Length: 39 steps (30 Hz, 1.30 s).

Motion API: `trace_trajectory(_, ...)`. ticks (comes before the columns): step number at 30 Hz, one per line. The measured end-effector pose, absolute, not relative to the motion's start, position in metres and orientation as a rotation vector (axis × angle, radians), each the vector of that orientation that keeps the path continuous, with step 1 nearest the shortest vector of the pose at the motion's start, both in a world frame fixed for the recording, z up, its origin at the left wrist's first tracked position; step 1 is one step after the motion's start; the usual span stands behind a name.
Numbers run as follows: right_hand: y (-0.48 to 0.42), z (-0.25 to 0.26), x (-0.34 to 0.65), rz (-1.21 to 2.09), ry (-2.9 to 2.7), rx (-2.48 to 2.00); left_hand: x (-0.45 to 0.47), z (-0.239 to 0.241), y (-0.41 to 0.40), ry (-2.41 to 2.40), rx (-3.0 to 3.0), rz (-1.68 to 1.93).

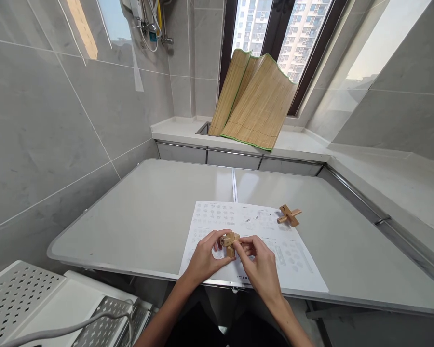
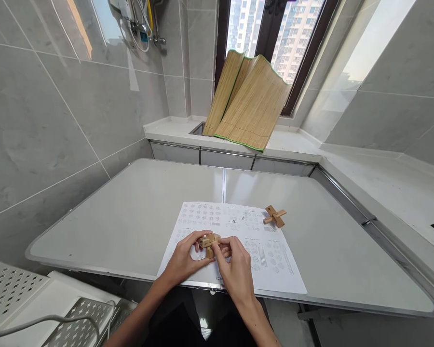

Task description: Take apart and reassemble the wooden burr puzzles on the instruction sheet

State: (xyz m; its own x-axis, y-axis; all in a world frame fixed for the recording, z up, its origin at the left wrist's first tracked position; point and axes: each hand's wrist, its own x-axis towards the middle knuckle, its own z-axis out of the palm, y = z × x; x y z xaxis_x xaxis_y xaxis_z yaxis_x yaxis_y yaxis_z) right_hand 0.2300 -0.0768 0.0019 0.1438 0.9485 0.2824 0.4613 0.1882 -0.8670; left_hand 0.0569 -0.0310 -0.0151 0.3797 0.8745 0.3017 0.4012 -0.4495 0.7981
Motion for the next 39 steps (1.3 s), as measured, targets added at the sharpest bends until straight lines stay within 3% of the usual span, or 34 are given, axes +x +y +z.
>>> trace_trajectory(17, -0.060, -0.007, 0.255, 0.872, -1.588, -1.282, 0.055, -0.015, -0.031, 0.916, 1.763, 1.087)
trace_trajectory(30, -0.063, -0.004, 0.257, 1.366, -1.516, -1.100, 0.054, -0.005, -0.035, 0.850, 1.823, 0.937)
trace_trajectory(39, -0.062, -0.026, 0.321, 1.072, -1.331, -1.382, 0.056, -0.018, -0.026, 0.937, 1.709, 0.888)
